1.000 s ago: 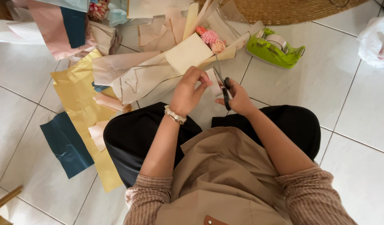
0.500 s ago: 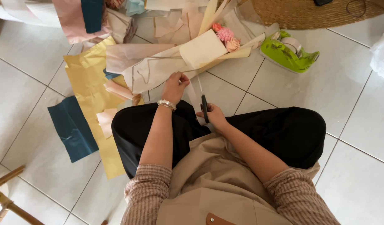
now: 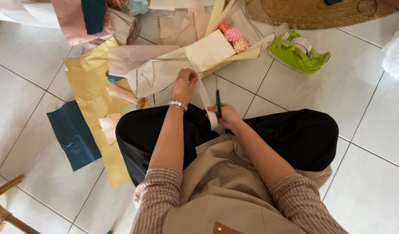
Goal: The person wraps a bouquet of pink and orange flowers in white and tan paper. They cut a strip of white tape with shears, apply it to the paper, and press the edges down by hand to secure the arrangement.
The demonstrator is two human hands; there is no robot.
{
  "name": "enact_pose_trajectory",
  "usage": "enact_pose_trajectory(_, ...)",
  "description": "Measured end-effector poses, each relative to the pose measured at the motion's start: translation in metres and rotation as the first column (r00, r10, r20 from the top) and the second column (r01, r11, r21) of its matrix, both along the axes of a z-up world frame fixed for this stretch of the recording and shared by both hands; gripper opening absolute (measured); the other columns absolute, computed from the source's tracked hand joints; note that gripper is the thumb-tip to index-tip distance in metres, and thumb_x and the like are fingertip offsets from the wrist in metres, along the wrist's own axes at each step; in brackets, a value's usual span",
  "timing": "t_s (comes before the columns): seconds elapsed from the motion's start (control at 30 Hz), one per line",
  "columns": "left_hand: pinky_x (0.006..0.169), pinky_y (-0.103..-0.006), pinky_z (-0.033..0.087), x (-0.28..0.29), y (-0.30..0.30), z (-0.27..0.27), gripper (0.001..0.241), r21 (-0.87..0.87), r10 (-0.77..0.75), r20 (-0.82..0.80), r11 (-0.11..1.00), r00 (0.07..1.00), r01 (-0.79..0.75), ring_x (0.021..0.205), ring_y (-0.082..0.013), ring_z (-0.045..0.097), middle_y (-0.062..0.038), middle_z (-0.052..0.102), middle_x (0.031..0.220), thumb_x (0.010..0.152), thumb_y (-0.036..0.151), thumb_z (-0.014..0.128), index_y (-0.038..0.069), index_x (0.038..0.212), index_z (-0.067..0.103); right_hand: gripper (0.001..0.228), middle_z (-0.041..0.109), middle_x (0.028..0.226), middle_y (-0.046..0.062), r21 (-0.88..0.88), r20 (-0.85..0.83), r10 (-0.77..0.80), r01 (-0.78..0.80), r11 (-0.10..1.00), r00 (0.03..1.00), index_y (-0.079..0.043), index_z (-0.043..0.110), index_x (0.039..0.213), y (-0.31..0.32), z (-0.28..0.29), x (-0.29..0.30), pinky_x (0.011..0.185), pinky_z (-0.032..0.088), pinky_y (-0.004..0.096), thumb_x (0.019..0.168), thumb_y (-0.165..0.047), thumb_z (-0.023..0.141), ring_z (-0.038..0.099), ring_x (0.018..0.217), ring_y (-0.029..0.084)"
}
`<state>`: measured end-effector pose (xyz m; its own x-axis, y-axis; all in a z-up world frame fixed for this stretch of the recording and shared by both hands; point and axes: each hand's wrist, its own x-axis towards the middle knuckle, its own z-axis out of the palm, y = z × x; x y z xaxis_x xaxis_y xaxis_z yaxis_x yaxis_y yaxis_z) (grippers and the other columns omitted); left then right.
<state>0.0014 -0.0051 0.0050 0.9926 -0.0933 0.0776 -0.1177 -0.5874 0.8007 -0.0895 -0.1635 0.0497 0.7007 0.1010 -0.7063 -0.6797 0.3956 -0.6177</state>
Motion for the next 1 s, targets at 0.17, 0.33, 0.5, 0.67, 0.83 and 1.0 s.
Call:
enact_pose_trajectory(0.17, 0.076, -0.0335, 0.052, 0.000, 0.012, 0.010, 0.009, 0.001, 0.027, 0.033, 1.000, 0.999, -0.027, 0.087, -0.0237, 0.062, -0.005, 0.052, 0.086, 0.087, 0.012, 0.064, 0.012, 0.089, 0.054, 0.031, 0.049, 0.050, 0.001, 0.026, 0.002, 0.082, -0.082, 0.996, 0.997, -0.007, 0.053, 0.065, 0.005, -0.025, 0.016, 0.046, 0.047, 0.020, 0.062, -0.005, 0.084, 0.056, 0.045, 0.013)
enact_pose_trajectory(0.33, 0.075, -0.0333, 0.051, 0.002, 0.022, 0.004, 0.010, 0.020, 0.058, 0.038, 0.998, 0.998, -0.059, 0.086, -0.0226, 0.062, -0.003, 0.051, 0.085, 0.087, 0.013, 0.064, 0.012, 0.088, 0.054, 0.033, 0.061, 0.058, 0.012, 0.005, 0.002, 0.170, -0.170, 0.985, 0.985, -0.003, 0.058, 0.068, -0.004, -0.038, 0.025, 0.049, 0.055, 0.029, 0.062, -0.015, 0.088, 0.065, 0.053, 0.022)
enact_pose_trajectory(0.5, 0.076, -0.0325, 0.052, 0.005, 0.023, 0.001, 0.007, -0.039, 0.087, 0.061, 0.996, 0.994, -0.084, 0.087, -0.0233, 0.061, -0.004, 0.051, 0.086, 0.088, 0.011, 0.061, 0.011, 0.089, 0.054, 0.039, 0.052, 0.067, 0.017, -0.535, 0.142, 0.454, -0.317, 0.783, 0.880, 0.005, 0.062, 0.090, -0.040, -0.067, 0.047, 0.052, 0.053, 0.033, 0.073, -0.028, 0.073, 0.059, 0.062, 0.025)
enact_pose_trajectory(0.67, 0.076, -0.0329, 0.052, -0.002, 0.029, 0.012, 0.007, -0.021, 0.126, 0.082, 0.992, 0.989, -0.125, 0.087, -0.0242, 0.062, -0.005, 0.050, 0.087, 0.089, 0.011, 0.061, 0.011, 0.090, 0.054, 0.058, 0.055, 0.069, 0.014, -0.771, 0.029, 0.755, -0.466, 0.434, 0.655, -0.002, 0.061, 0.084, -0.083, 0.006, 0.077, 0.065, 0.046, 0.037, 0.068, -0.057, 0.075, 0.059, 0.071, 0.030)
enact_pose_trajectory(0.83, 0.072, -0.0340, 0.053, -0.006, 0.032, 0.024, 0.007, 0.030, 0.175, 0.083, 0.984, 0.981, -0.178, 0.084, -0.0236, 0.063, -0.004, 0.051, 0.087, 0.088, 0.010, 0.061, 0.011, 0.089, 0.054, 0.068, 0.062, 0.078, 0.016, -0.878, -0.170, 0.841, -0.467, 0.108, 0.514, -0.002, 0.063, 0.086, -0.105, 0.035, 0.092, 0.076, 0.044, 0.041, 0.066, -0.067, 0.070, 0.062, 0.085, 0.036)
enact_pose_trajectory(1.0, 0.074, -0.0318, 0.053, -0.011, 0.031, 0.031, 0.009, -0.012, 0.115, 0.077, 0.993, 0.990, -0.114, 0.087, -0.0211, 0.064, -0.001, 0.052, 0.086, 0.086, 0.011, 0.063, 0.013, 0.089, 0.056, 0.075, 0.062, 0.072, 0.014, -0.856, -0.333, 0.923, -0.474, -0.208, 0.195, -0.003, 0.066, 0.079, -0.119, 0.044, 0.122, 0.077, 0.048, 0.042, 0.042, -0.066, 0.081, 0.063, 0.079, 0.034)
